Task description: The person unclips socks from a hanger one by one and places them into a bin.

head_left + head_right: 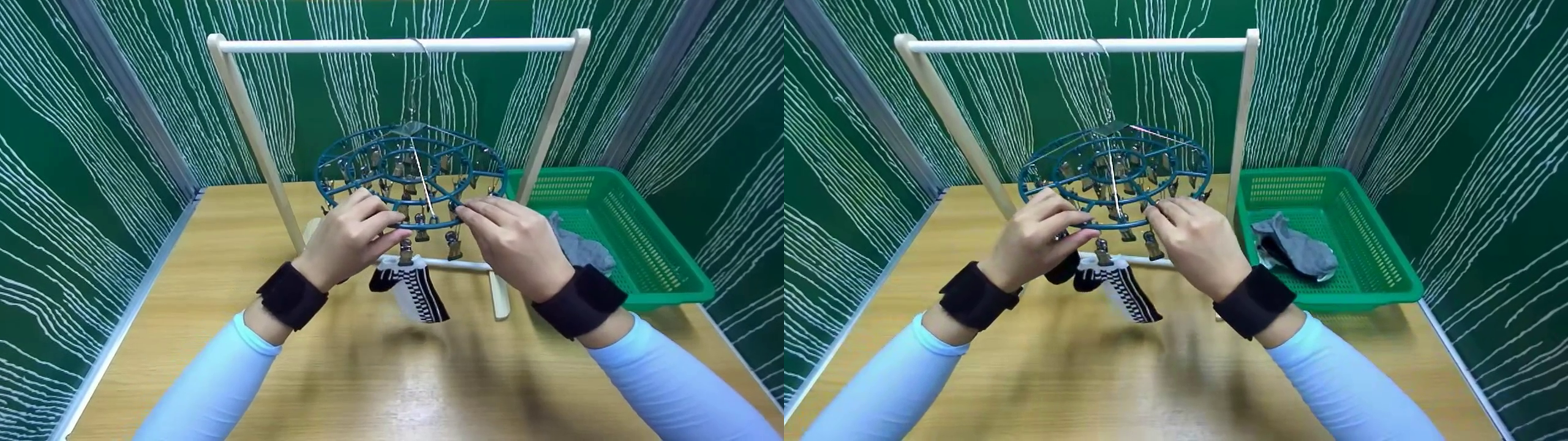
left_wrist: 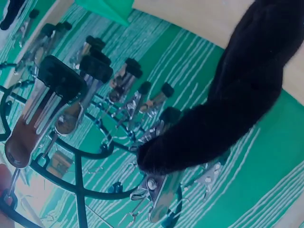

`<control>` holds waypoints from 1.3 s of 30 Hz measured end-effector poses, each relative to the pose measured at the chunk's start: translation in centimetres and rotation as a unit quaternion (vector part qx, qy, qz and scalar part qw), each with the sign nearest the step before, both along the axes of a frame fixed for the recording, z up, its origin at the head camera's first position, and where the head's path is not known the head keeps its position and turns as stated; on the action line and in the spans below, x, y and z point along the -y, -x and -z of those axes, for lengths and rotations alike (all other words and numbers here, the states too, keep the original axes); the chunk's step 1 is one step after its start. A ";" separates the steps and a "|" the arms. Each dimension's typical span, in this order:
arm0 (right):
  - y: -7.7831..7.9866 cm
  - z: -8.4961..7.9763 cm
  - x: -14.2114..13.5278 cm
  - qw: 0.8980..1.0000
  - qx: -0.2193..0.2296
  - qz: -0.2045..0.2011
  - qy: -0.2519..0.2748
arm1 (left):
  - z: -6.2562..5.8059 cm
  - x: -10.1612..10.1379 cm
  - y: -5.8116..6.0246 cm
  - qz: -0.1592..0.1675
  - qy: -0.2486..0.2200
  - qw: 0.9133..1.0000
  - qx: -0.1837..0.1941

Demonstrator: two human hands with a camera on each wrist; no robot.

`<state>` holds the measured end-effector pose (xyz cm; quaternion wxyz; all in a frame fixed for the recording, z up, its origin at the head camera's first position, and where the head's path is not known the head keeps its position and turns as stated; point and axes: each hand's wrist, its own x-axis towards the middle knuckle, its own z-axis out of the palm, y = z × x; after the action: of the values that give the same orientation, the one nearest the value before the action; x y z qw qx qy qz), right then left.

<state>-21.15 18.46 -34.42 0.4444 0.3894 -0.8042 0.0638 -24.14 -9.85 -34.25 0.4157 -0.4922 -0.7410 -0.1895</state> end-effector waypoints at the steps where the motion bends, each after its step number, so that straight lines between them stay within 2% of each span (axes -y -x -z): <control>1: 0.0 0.0 -0.1 1.000 0.000 0.001 -0.002 | 0.0 0.0 -0.1 -0.005 -0.003 1.000 0.000; 6: 0.1 -0.1 -0.4 1.000 0.004 0.005 -0.006 | 0.0 -0.2 -0.6 -0.024 -0.037 0.999 -0.029; 9: 0.2 -0.2 -0.7 1.000 0.011 0.001 0.005 | 0.1 -0.3 -1.1 -0.009 -0.067 0.996 -0.058; 12: 0.2 -0.2 -1.0 0.999 0.022 -0.005 0.022 | 0.4 -0.7 -1.8 0.018 -0.084 0.995 -0.058; 14: 0.2 -0.2 -1.2 0.999 0.032 -0.009 0.033 | 0.9 -1.0 -2.3 0.027 -0.085 0.995 -0.034; 16: 0.2 -0.1 -1.4 0.998 0.039 -0.012 0.041 | 1.3 -1.4 -2.7 0.018 -0.082 0.996 -0.002; 20: 0.1 -0.1 -1.5 0.997 0.044 -0.017 0.054 | 2.2 -2.1 -3.4 -0.036 -0.058 0.995 0.071; 22: 0.2 0.0 -1.6 0.997 0.044 -0.019 0.058 | 2.4 -2.3 -3.6 -0.060 -0.042 0.991 0.112; 24: 0.2 0.1 -1.7 0.997 0.042 -0.021 0.062 | 2.6 -2.6 -3.7 -0.070 -0.032 0.984 0.160; 28: 0.3 0.2 -1.8 0.997 0.040 -0.020 0.066 | 2.7 -3.1 -3.7 -0.056 -0.033 0.968 0.244; 31: 0.3 0.2 -1.8 0.997 0.042 -0.019 0.065 | 2.7 -3.3 -3.5 -0.032 -0.040 0.957 0.286; 35: 0.4 0.3 -1.9 0.997 0.044 -0.019 0.066 | 2.7 -3.6 -3.3 -0.007 -0.048 0.948 0.315; 39: 0.4 0.6 -1.9 0.997 0.041 -0.020 0.069 | 2.6 -3.7 -3.1 -0.003 -0.055 0.948 0.314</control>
<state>-21.56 20.40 -34.98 0.4350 0.3712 -0.8077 0.1438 -21.00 -6.10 -36.84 0.1887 -0.3818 -0.8240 -0.3736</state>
